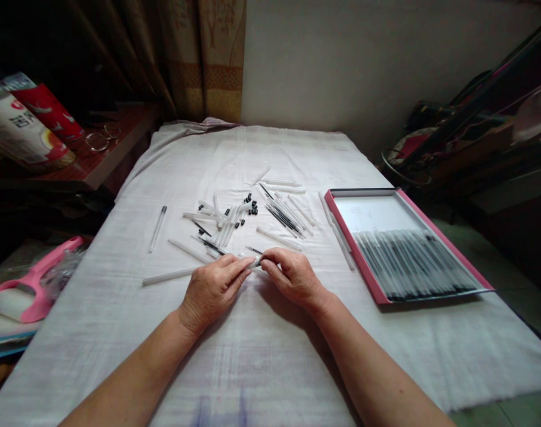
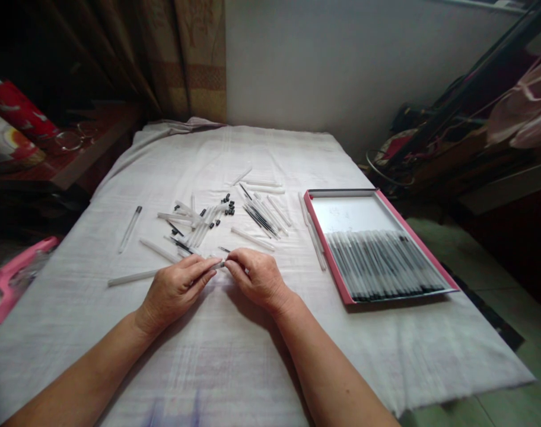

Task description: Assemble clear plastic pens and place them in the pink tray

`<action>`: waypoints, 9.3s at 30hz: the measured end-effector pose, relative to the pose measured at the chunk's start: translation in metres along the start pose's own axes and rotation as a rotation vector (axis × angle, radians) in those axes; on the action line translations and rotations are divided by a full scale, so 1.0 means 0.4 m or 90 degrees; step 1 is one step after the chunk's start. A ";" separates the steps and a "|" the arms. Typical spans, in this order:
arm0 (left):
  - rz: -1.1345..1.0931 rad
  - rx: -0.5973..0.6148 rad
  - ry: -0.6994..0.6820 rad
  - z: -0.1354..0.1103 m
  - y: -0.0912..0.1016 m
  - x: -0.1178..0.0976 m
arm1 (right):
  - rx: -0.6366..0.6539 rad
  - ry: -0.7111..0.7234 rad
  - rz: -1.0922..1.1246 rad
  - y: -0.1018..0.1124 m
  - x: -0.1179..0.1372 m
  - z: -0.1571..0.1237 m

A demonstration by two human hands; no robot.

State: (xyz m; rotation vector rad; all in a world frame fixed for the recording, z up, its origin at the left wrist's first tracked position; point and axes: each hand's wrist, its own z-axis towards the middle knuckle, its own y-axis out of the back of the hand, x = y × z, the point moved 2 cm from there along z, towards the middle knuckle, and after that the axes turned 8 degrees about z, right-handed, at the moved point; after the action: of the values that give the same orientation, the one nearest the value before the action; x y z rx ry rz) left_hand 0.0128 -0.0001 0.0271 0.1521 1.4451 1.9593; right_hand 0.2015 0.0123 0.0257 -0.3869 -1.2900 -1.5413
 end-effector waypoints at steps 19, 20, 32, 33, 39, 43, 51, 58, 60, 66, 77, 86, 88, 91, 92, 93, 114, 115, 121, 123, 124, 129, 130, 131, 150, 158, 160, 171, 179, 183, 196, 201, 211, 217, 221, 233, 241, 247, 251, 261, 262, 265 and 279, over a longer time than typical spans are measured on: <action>-0.020 -0.007 -0.004 -0.001 -0.002 0.001 | 0.000 0.022 0.032 -0.001 -0.002 -0.004; -0.021 -0.008 -0.004 -0.001 -0.002 0.001 | 0.002 0.017 0.027 -0.001 -0.002 -0.003; -0.034 -0.018 -0.011 -0.001 -0.003 0.002 | 0.007 -0.017 0.065 0.000 -0.003 -0.001; -0.035 -0.018 -0.011 -0.001 -0.002 0.001 | 0.008 -0.024 0.064 0.000 -0.003 -0.001; -0.038 -0.029 -0.014 -0.001 -0.001 0.002 | 0.011 -0.030 0.072 0.003 0.000 0.000; -0.010 -0.089 -0.017 -0.002 -0.002 0.007 | -0.019 -0.078 0.117 -0.012 0.003 0.000; 0.084 -0.198 -0.017 0.005 0.030 -0.004 | -0.112 -0.173 0.211 -0.011 -0.014 0.003; -0.463 -0.122 0.350 0.021 0.009 0.017 | -0.265 -0.141 0.196 0.022 -0.020 -0.003; -0.662 -0.131 0.511 0.023 -0.007 0.024 | -0.220 -0.092 0.155 0.004 -0.002 -0.005; -0.871 -0.197 0.652 0.032 -0.004 0.023 | -0.149 -0.045 0.100 -0.031 0.021 -0.005; -0.809 -0.189 0.544 0.031 -0.004 0.031 | -0.104 -0.116 0.128 -0.047 0.005 -0.006; -0.818 -0.196 0.517 0.034 -0.002 0.031 | -0.108 -0.165 0.176 -0.063 -0.001 -0.004; -0.822 -0.196 0.518 0.033 -0.001 0.030 | -0.116 -0.151 0.144 -0.061 0.003 -0.003; -0.815 -0.210 0.539 0.032 0.001 0.031 | -0.132 -0.121 0.087 -0.058 0.007 -0.003; -0.809 -0.215 0.552 0.032 0.002 0.031 | -0.132 -0.115 0.073 -0.057 0.007 -0.004; -0.804 -0.217 0.565 0.032 0.003 0.032 | -0.129 -0.111 0.062 -0.058 0.006 -0.005; -0.754 -0.285 0.507 0.023 -0.007 0.078 | 0.064 -0.009 -0.346 0.036 -0.040 -0.013; -0.750 -0.275 0.503 0.023 -0.011 0.076 | 0.058 -0.008 -0.362 0.040 -0.045 0.001; -0.731 -0.171 0.476 0.021 -0.018 0.066 | 0.039 -0.054 -0.417 0.067 -0.040 0.162; -0.724 -0.141 0.469 0.022 -0.017 0.062 | 0.065 -0.067 -0.425 0.056 -0.039 0.226; -0.721 -0.132 0.466 0.022 -0.017 0.061 | 0.083 -0.069 -0.429 0.046 -0.042 0.255; -0.721 -0.111 0.466 0.021 -0.025 0.064 | 0.174 -0.070 -0.437 -0.017 -0.076 0.347; -0.724 -0.108 0.466 0.021 -0.027 0.065 | 0.182 -0.070 -0.434 -0.026 -0.082 0.356; -0.726 -0.105 0.465 0.021 -0.030 0.067 | 0.186 -0.073 -0.432 -0.032 -0.086 0.363; -0.400 -0.050 0.274 0.000 -0.048 0.043 | -0.194 -0.506 0.697 0.029 -0.039 0.023; -0.315 -0.064 0.220 0.000 -0.041 0.041 | -0.115 -0.387 0.500 0.035 -0.046 0.007; -0.304 -0.068 0.209 -0.002 -0.039 0.040 | -0.099 -0.317 0.390 0.041 -0.047 0.005; -0.169 -0.034 0.044 -0.004 -0.027 0.016 | -0.058 -0.219 0.221 0.052 -0.040 -0.002; -0.154 -0.010 0.030 -0.005 -0.025 0.011 | -0.020 -0.216 0.207 0.047 -0.024 -0.002; -0.111 0.009 0.017 -0.005 -0.024 0.007 | 0.008 -0.234 0.238 0.041 -0.025 -0.004; -0.107 0.019 -0.021 -0.012 -0.026 0.000 | 0.058 -0.327 0.395 0.034 -0.036 -0.006; -0.095 0.019 -0.046 -0.012 -0.024 -0.003 | 0.077 -0.332 0.411 0.028 -0.041 -0.009; -0.143 -0.033 0.006 0.006 -0.030 -0.020 | 0.023 -0.331 0.481 0.027 -0.010 0.004; -0.181 -0.076 0.046 0.008 -0.036 -0.001 | -0.018 -0.284 0.555 -0.003 -0.007 0.016; -0.175 -0.086 0.044 0.005 -0.038 0.010 | -0.093 -0.252 0.530 0.012 0.006 0.025; -0.128 -0.048 0.027 0.006 -0.041 0.009 | -0.486 -0.254 0.008 0.523 -0.048 -0.049; -0.100 -0.036 0.011 0.008 -0.042 0.006 | -0.267 -0.560 -0.418 0.708 -0.177 -0.154; -0.089 -0.042 -0.001 0.008 -0.041 0.005 | -0.167 -0.580 -0.512 0.688 -0.259 -0.199; -0.087 -0.038 -0.003 0.007 -0.041 0.005 | -0.132 -0.604 -0.557 0.685 -0.275 -0.215; -0.101 -0.050 -0.009 0.006 -0.041 0.004 | -0.147 -0.561 -0.596 0.650 -0.200 -0.142; -0.106 -0.051 -0.009 0.006 -0.042 0.004 | -0.156 -0.524 -0.584 0.635 -0.183 -0.116; -0.127 -0.049 0.001 0.005 -0.042 0.006 | -0.146 -0.381 -0.531 0.558 -0.127 -0.027; -0.165 -0.010 0.027 0.009 -0.029 -0.005 | 0.179 -0.250 -0.460 0.136 -0.054 0.074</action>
State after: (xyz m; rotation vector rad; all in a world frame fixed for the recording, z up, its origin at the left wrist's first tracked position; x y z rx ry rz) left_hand 0.0214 0.0032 0.0187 -0.0815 1.3999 1.7717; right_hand 0.2457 0.0551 0.0483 -0.0260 -2.0815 -1.8825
